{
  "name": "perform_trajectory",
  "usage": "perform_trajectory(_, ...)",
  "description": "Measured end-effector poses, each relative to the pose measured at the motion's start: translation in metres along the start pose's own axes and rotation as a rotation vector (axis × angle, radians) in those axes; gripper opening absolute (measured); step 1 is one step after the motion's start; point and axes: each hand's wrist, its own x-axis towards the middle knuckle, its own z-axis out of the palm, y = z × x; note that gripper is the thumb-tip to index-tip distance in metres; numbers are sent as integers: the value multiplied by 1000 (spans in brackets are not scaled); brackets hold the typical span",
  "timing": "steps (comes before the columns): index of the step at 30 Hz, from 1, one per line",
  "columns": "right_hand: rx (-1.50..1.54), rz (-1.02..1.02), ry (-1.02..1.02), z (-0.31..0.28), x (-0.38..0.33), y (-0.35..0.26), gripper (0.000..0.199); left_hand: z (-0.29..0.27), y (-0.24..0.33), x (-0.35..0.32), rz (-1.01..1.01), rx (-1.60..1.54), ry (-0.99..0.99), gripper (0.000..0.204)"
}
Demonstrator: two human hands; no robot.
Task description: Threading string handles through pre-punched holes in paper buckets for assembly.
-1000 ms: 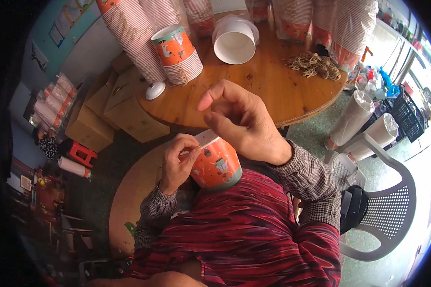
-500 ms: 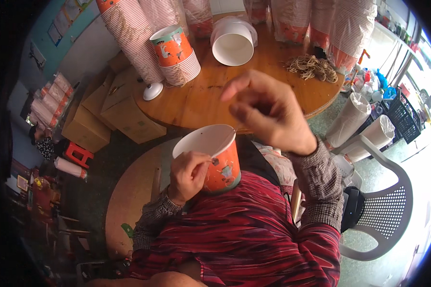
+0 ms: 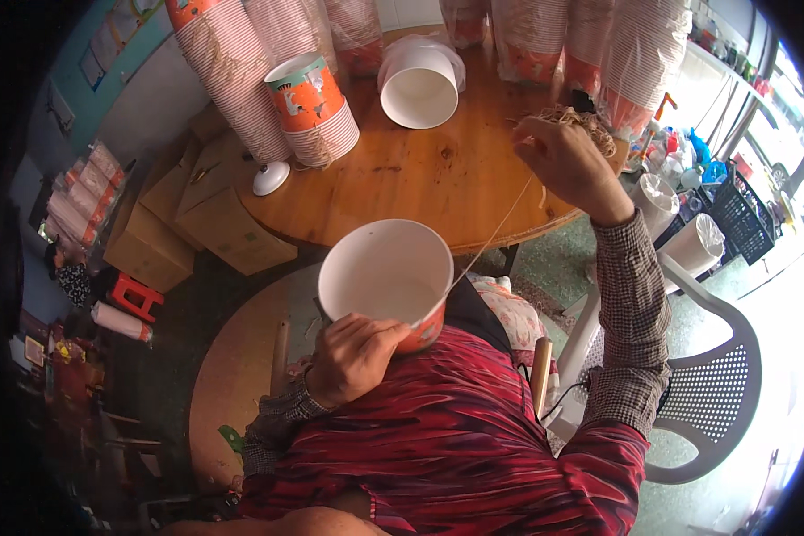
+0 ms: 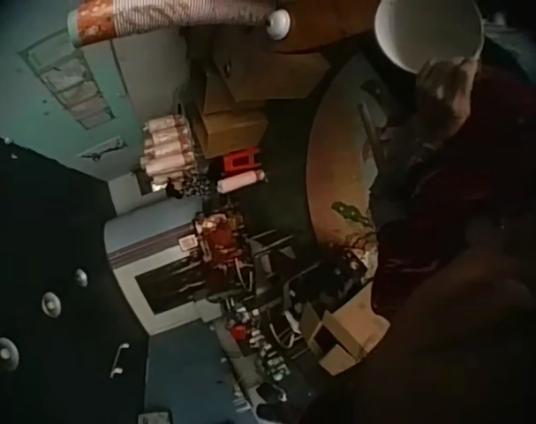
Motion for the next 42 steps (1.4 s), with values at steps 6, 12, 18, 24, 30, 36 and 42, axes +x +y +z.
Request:
perform_trajectory(6,129,93,28,7,6,14,14,19,-13,1,-140,42,-44,39)
perform_trajectory(12,586,-25,153,32,25,2,16,46,-17,37,-232,-95,-95,27)
perform_trajectory(18,628,30,-206,97,10,-18,17,65,-7,80,-150,192,-320,11)
perform_trajectory(24,1464,354,-390,137,-25,-29,21,65,-35,105,-259,-115,-460,30)
perform_trajectory(30,886,44,-612,210,-36,27,20,13,-82,68,-287,-490,-304,23)
perform_trajectory(36,1128,170,-587,217,-27,8,15,9,-113,-10,-318,-528,-83,15)
perform_trajectory(42,1113,277,-618,182,8,-7,20,4,-63,46,-282,-304,-40,10)
